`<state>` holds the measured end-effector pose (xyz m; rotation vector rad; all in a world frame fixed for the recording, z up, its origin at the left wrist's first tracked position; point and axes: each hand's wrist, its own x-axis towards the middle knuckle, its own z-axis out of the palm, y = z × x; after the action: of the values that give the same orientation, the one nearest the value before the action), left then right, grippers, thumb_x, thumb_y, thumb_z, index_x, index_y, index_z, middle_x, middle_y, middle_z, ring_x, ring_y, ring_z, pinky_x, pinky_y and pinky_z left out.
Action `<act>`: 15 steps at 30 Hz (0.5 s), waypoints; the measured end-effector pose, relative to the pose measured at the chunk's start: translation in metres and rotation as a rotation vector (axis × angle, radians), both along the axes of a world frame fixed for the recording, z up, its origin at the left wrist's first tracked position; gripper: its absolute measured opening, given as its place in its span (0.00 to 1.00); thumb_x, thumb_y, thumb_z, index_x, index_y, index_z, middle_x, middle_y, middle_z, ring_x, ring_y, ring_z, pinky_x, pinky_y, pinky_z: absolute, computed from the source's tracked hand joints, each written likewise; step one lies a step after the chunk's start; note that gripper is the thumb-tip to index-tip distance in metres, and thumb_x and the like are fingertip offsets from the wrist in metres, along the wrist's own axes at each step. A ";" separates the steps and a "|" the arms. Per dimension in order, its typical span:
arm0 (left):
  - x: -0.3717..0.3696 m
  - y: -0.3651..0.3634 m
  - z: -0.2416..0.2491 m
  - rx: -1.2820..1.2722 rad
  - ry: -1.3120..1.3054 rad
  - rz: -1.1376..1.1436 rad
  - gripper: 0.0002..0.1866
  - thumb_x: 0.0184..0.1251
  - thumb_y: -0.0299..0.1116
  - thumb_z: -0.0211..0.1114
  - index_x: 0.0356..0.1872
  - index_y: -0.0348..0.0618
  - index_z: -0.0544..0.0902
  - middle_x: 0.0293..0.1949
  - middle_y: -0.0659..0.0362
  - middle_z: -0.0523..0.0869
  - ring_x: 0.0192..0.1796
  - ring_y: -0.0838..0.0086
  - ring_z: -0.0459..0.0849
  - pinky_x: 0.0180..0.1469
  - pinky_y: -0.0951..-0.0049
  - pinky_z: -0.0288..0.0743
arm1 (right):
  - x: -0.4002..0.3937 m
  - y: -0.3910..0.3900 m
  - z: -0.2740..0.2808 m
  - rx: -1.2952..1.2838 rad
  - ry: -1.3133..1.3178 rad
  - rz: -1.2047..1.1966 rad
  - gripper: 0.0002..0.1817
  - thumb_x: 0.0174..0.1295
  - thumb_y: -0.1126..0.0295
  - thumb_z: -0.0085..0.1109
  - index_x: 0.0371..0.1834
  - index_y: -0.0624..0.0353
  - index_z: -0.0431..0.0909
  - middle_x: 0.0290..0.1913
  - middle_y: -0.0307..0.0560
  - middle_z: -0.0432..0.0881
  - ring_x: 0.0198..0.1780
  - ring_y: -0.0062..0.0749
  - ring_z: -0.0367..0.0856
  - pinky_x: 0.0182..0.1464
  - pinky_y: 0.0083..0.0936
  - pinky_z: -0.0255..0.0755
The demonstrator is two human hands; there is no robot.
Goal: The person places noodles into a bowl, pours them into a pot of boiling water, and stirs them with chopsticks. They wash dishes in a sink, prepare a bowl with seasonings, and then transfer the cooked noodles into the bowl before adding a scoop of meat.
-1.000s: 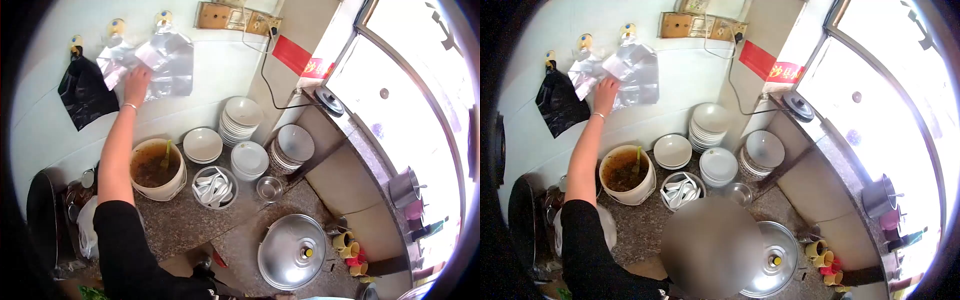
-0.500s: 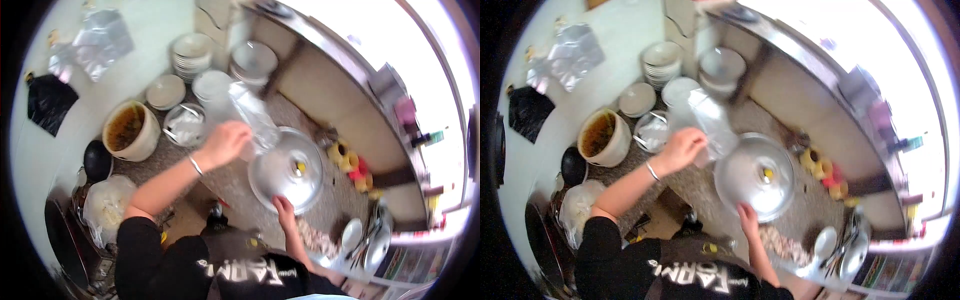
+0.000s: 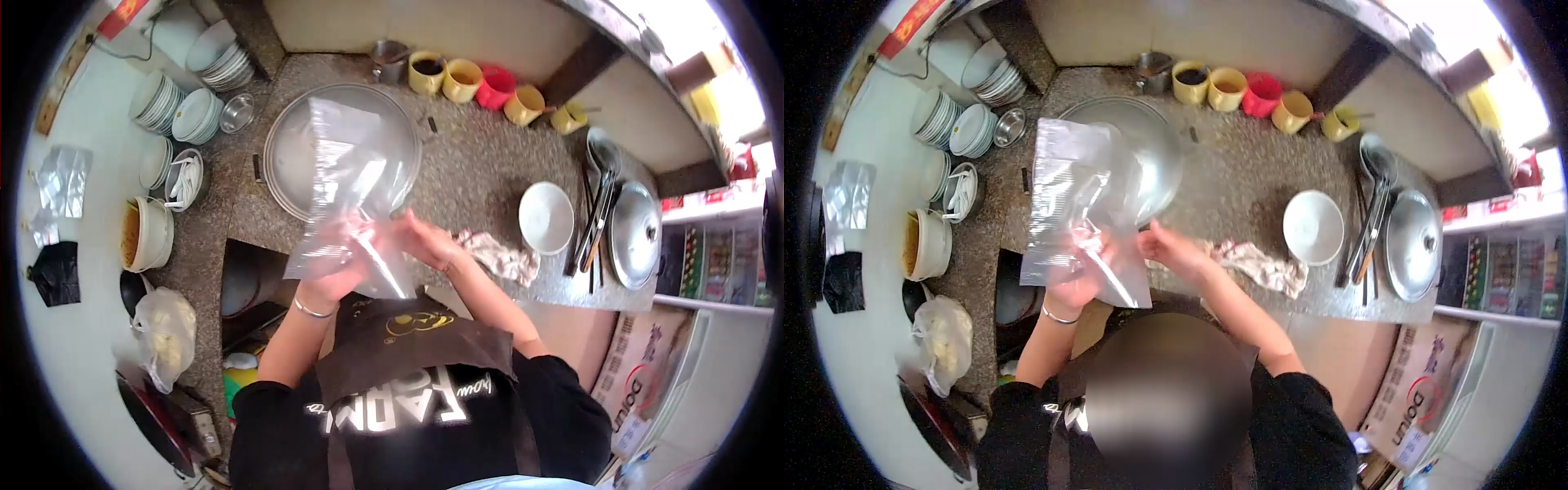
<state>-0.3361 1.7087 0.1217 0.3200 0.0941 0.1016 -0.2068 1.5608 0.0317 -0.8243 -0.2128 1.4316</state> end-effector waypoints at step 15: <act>-0.038 -0.026 -0.031 0.402 0.450 0.227 0.11 0.68 0.32 0.54 0.48 0.41 0.74 0.46 0.59 0.79 0.48 0.73 0.76 0.54 0.69 0.70 | 0.005 -0.093 -0.023 -0.078 -0.285 -0.276 0.12 0.61 0.60 0.57 0.39 0.57 0.78 0.33 0.35 0.77 0.31 0.17 0.71 0.35 0.15 0.64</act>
<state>-0.3737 1.6823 0.0908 0.7312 0.5609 0.2738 -0.2017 1.4682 0.0082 -1.0786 -0.2504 1.0669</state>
